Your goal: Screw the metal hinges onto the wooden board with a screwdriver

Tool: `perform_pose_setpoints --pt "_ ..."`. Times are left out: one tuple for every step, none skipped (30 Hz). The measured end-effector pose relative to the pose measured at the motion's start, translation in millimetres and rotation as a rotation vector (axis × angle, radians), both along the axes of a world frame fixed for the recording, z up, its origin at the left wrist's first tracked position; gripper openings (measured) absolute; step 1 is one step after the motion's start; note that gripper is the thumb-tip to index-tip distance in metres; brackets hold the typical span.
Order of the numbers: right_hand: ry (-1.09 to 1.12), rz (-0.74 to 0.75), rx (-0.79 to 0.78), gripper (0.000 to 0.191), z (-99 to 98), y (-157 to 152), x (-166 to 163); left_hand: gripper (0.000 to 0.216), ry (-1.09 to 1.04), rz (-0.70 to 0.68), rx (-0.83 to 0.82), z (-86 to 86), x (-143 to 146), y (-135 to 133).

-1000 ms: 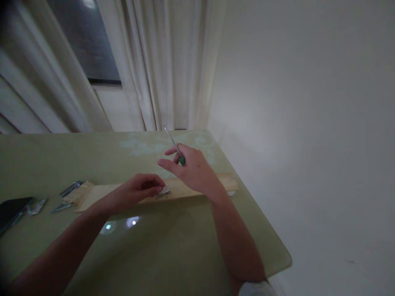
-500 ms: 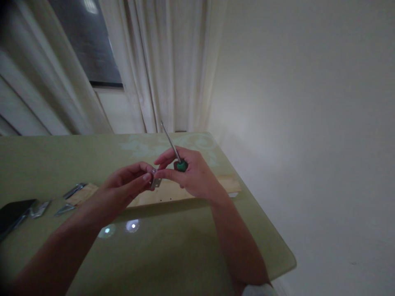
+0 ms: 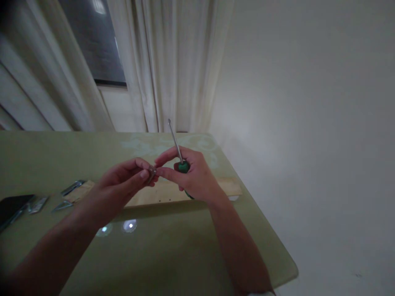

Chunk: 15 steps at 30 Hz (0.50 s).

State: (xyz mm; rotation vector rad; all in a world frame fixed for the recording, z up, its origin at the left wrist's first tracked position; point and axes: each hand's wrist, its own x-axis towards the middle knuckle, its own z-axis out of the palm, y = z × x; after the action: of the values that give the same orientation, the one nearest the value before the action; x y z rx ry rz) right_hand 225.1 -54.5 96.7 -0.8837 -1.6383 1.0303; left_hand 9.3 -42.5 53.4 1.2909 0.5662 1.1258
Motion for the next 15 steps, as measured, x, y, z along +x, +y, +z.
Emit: perform_pose_setpoints --pt "-0.008 0.006 -0.003 0.023 0.3 -1 0 0.015 0.015 0.023 0.037 1.1 0 0" --pt "-0.019 0.013 -0.007 0.024 0.3 -1 0 0.014 0.028 0.048 0.072 2.3 -1 0" --pt "-0.027 0.021 -0.01 0.025 0.2 -2 0 0.013 0.039 0.073 0.103 3.6 0 0" --pt "-0.03 0.026 -0.009 0.028 -0.1 -2 0 0.011 0.05 0.095 0.131 4.7 0 0" --pt "-0.025 0.024 -0.002 0.03 -0.6 -3 0 0.01 0.06 0.116 0.158 5.5 0 -1" --pt "-0.015 0.017 0.011 0.031 -1.2 -3 -1 0.01 0.071 0.136 0.191 6.0 1 -1" --pt "-0.005 0.005 0.029 0.031 -1.8 -3 -2 0.01 0.084 0.162 0.232 6.0 1 -2" --pt "0.005 -0.01 0.052 0.03 -2.5 -3 -3 0.01 0.105 0.198 0.284 5.6 1 -2" --pt "0.015 -0.027 0.08 0.029 -3.1 -3 -4 0.011 0.137 0.246 0.347 4.8 1 -3" --pt "0.025 -0.041 0.112 0.029 -3.8 -3 -5 0.012 0.179 0.309 0.419 3.7 1 -3" --pt "0.037 -0.055 0.15 0.029 -4.3 -2 -6 0.015 0.226 0.379 0.496 2.7 0 -4" --pt "0.05 -0.07 0.188 0.029 -4.9 -2 -7 0.018 0.28 0.447 0.575 2.1 -1 -5" --pt "0.063 -0.084 0.222 0.029 -5.4 -1 -7 0.021 0.335 0.506 0.651 2.0 -2 -7" --pt "0.076 -0.094 0.247 0.029 -5.9 -1 -8 0.024 0.384 0.554 0.719 2.7 -3 -9" --pt "0.084 -0.102 0.262 0.028 -6.3 -1 -8 0.027 0.426 0.59 0.779 4.1 -4 -10"
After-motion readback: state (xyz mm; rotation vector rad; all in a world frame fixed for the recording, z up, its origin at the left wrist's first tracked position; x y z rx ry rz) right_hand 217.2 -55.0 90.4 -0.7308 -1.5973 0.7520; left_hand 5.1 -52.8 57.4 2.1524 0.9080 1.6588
